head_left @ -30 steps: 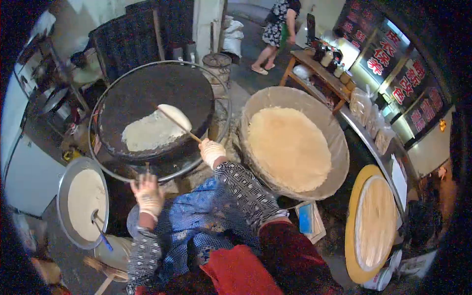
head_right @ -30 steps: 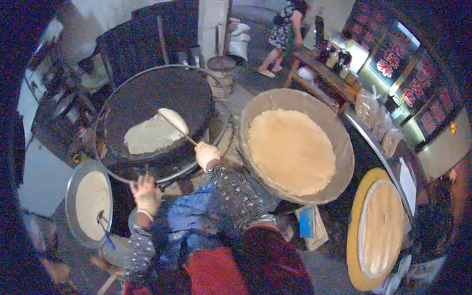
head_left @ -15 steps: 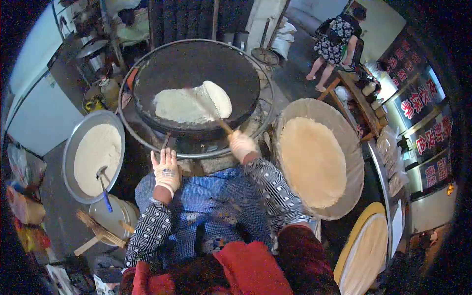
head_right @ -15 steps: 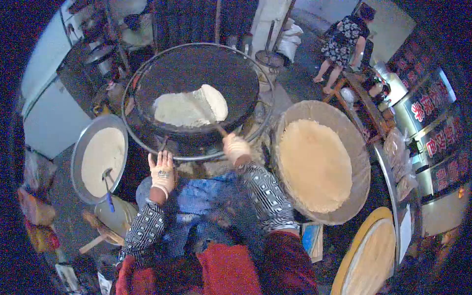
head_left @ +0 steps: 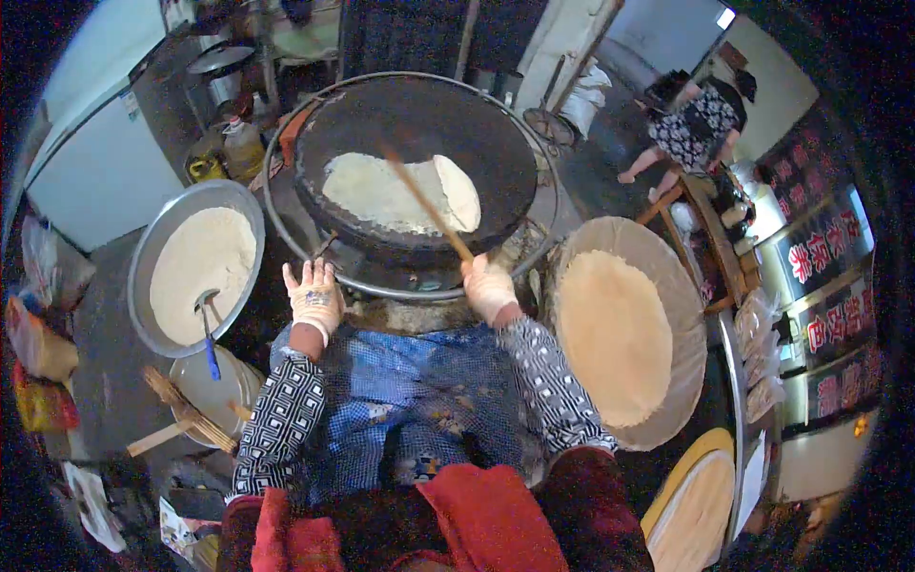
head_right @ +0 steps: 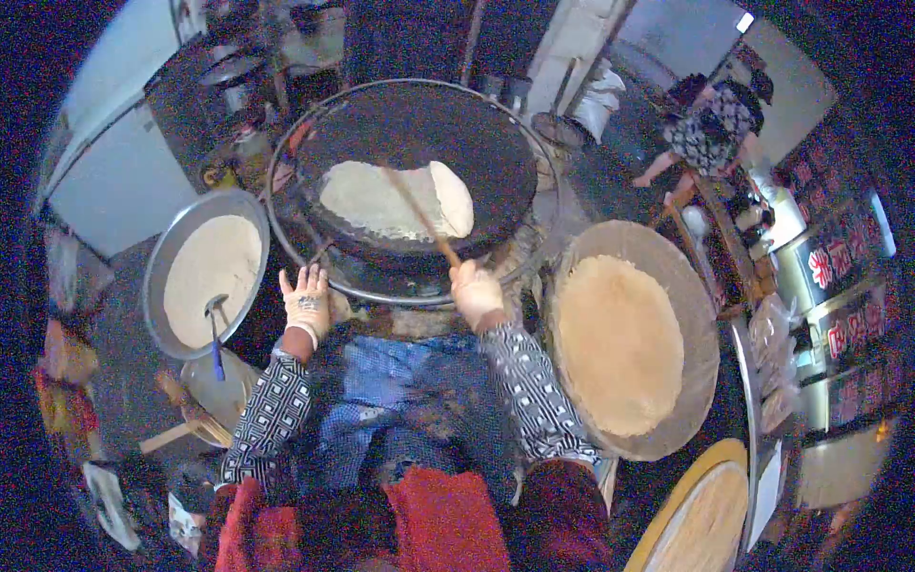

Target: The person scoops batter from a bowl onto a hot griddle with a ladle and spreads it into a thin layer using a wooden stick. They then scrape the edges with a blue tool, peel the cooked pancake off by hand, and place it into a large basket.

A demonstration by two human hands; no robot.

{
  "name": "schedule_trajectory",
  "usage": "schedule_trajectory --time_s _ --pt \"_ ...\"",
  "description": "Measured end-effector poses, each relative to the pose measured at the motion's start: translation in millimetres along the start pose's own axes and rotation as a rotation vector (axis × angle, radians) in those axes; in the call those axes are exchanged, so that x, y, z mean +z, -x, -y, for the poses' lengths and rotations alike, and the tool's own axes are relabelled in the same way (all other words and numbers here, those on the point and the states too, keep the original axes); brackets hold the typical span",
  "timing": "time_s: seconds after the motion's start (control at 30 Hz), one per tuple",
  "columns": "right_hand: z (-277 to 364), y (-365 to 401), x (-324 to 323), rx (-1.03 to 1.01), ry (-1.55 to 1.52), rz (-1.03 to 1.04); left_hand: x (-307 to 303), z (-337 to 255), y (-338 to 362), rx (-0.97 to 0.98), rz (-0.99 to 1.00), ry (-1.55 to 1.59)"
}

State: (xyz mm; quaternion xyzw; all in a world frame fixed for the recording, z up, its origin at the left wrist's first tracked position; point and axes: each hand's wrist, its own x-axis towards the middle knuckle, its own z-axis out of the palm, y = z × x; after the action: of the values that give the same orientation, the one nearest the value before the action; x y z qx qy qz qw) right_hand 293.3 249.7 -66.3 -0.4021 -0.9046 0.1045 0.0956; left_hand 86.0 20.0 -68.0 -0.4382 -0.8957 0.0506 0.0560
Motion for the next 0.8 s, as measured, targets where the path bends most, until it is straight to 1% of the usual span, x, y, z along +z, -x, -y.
schedule_trajectory --time_s 0.03,0.07,0.13,0.2,0.23,0.27,0.3,0.33,0.4,0.43,0.47,0.5,0.53,0.6,0.63,0.67,0.73,0.77,0.8 --pt "6 13 -1 -0.111 0.096 0.021 3 3 -4 -0.019 -0.008 0.011" --pt "-5 8 7 -0.140 0.102 0.035 6 8 -3 -0.044 -0.008 0.021" --pt "-39 -10 24 0.018 -0.034 0.022 -10 12 -2 -0.076 0.058 0.007" --pt "-37 -16 10 0.156 0.015 -0.033 -7 17 -8 -0.100 0.001 0.000" --pt "-26 -13 2 0.097 0.034 -0.065 -6 17 -1 -0.115 0.004 0.003" --pt "-36 -15 23 -0.006 -0.017 -0.149 -7 12 0 -0.099 -0.056 0.041" --pt "-50 -26 61 -0.081 0.009 -0.022 -11 2 -1 -0.076 -0.125 0.085" --pt "-59 -35 88 -0.141 0.040 0.099 -19 -12 8 0.005 -0.185 0.141" --pt "-11 10 6 0.033 -0.056 0.087 -9 -45 21 0.170 -0.226 0.216" --pt "-17 4 3 0.155 -0.026 0.100 -11 -56 28 0.198 -0.199 0.287" --pt "-22 -12 -4 0.264 -0.002 0.110 -2 -63 32 0.163 -0.243 0.255" --pt "-26 -21 -5 0.274 -0.040 0.093 7 -62 30 0.170 -0.264 0.217" --pt "-17 -19 -13 0.202 -0.037 0.049 13 -58 30 0.174 -0.278 0.174" --pt "-5 -14 -11 0.168 -0.006 0.021 14 -50 27 0.186 -0.229 0.152" --pt "-8 -10 -12 0.075 0.035 0.099 8 -48 27 0.189 -0.174 0.106" --pt "-14 -10 -6 0.085 0.086 0.153 8 -47 24 0.167 -0.110 0.084" --pt "-38 -21 6 0.224 0.054 0.092 14 -43 20 0.159 -0.060 0.035" --pt "-43 -25 11 0.223 0.076 0.043 18 -41 17 0.157 -0.064 0.031" --pt "-37 -22 8 0.222 0.070 0.044 24 -38 17 0.156 -0.100 0.016"
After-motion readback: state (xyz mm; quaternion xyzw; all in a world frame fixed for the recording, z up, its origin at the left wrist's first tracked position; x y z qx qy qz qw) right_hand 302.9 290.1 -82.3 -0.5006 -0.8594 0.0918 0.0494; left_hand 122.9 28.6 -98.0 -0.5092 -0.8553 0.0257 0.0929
